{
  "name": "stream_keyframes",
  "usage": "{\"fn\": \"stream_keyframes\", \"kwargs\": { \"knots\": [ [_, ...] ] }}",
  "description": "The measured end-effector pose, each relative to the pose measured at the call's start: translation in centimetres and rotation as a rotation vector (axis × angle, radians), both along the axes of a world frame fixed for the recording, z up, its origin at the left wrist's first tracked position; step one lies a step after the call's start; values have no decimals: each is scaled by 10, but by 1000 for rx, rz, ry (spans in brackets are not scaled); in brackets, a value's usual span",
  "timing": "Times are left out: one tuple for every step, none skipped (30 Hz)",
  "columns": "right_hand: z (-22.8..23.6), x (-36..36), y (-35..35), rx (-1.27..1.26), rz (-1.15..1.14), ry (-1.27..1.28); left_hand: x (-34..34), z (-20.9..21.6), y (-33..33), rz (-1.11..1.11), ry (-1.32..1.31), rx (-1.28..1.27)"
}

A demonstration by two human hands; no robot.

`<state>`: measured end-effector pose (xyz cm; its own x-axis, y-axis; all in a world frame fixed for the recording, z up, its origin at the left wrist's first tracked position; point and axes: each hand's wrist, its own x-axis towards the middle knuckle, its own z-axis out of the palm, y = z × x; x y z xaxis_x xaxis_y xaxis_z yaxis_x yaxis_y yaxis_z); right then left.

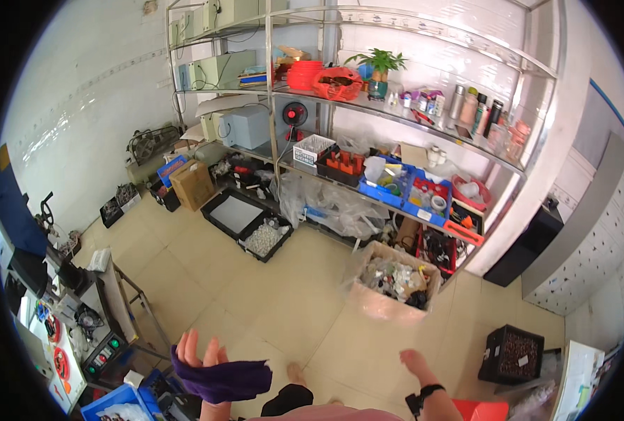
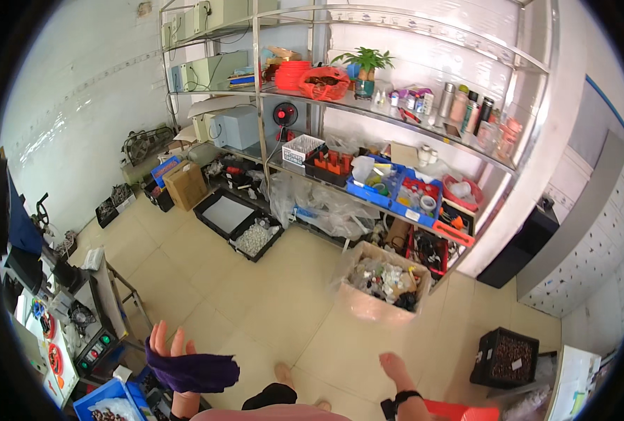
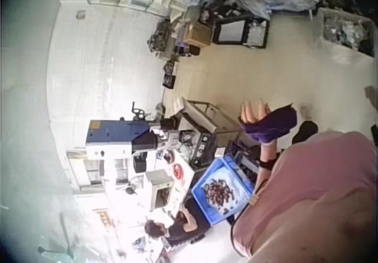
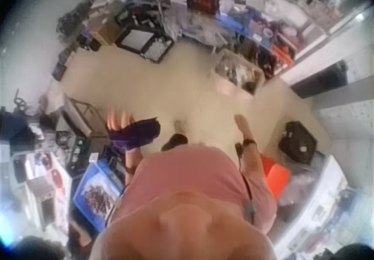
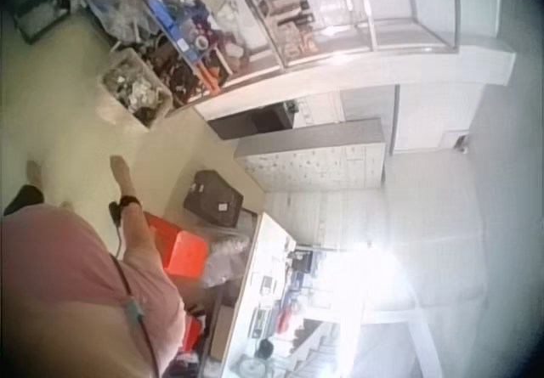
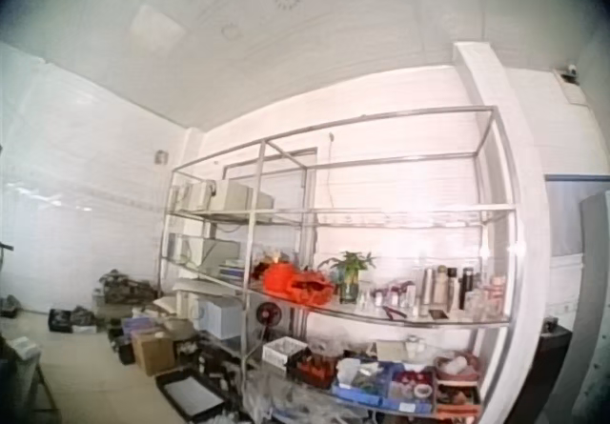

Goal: Washing a purple cloth in a sink and then walking through a factory floor to handle small components.

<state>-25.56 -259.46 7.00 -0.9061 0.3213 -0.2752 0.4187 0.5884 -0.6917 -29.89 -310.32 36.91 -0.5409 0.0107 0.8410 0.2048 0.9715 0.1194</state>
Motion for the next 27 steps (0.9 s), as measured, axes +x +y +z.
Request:
{"fn": "stream_keyframes", "kwargs": {
  "knots": [
    [28,-47,-1,-61,-20,86,-20,-9,-4,27,4,-12],
    [51,-89,-6,-124,-42,177,-39,-18,-11,30,10,-12],
    [61,-128,-8,-122,-45,191,-62,-26,-17,41,-10,-102],
    [67,-165,-11,-223,-23,193,-88,-31,-22,52,-30,-192],
    [72,-197,-21,-323,10,184,-110,-29,-23,89,-22,-183],
    [82,-226,-35,-318,14,187,-137,-25,-30,91,-19,-177],
    [94,-245,-47,-299,105,160,-161,-24,-37,12,-103,-135],
    [107,-257,-51,-282,192,125,-181,-20,-36,-72,-192,-91],
    [120,-276,-52,-274,189,111,-210,-10,-31,-70,-118,-152],
    [137,-298,-51,-222,241,98,-240,-4,-22,-73,-131,-145],
    [154,-321,-59,-185,284,96,-272,3,-17,-134,-57,-107],
    [177,-342,-57,-81,310,115,-299,11,-11,-198,17,-69],
    [202,-364,-55,-102,271,137,-326,22,-1,-232,40,-64],
    [225,-390,-55,-126,252,164,-346,22,1,-235,52,-78],
    [245,-419,-51,-138,288,233,-362,15,2,-203,71,-79],
    [268,-447,-46,-140,321,303,-379,6,5,-175,93,-70],
    [289,-477,-42,-141,324,318,-392,-3,7,-168,23,-54],
    [311,-505,-38,-71,349,382,-409,-1,16,-167,33,-53],
    [332,-532,-32,1,376,440,-425,1,28,-141,32,-65],
    [356,-558,-24,76,392,491,-444,1,39,-121,30,-73],
    [377,-589,-19,135,423,562,-461,0,46,-102,59,-40],
    [397,-620,-12,197,445,631,-479,-3,51,-99,66,-38],
    [419,-653,-7,236,455,633,-498,-5,53,-67,-5,-139],
    [442,-685,-3,280,462,634,-522,-6,57,-40,-75,-235],
    [458,-722,-3,303,460,722,-547,-3,67,-31,-21,-237],
    [475,-757,-3,326,457,805,-570,-2,73,-21,-26,-237],
    [496,-790,0,407,488,844,-586,0,81,-113,-56,-206]
  ]
}}
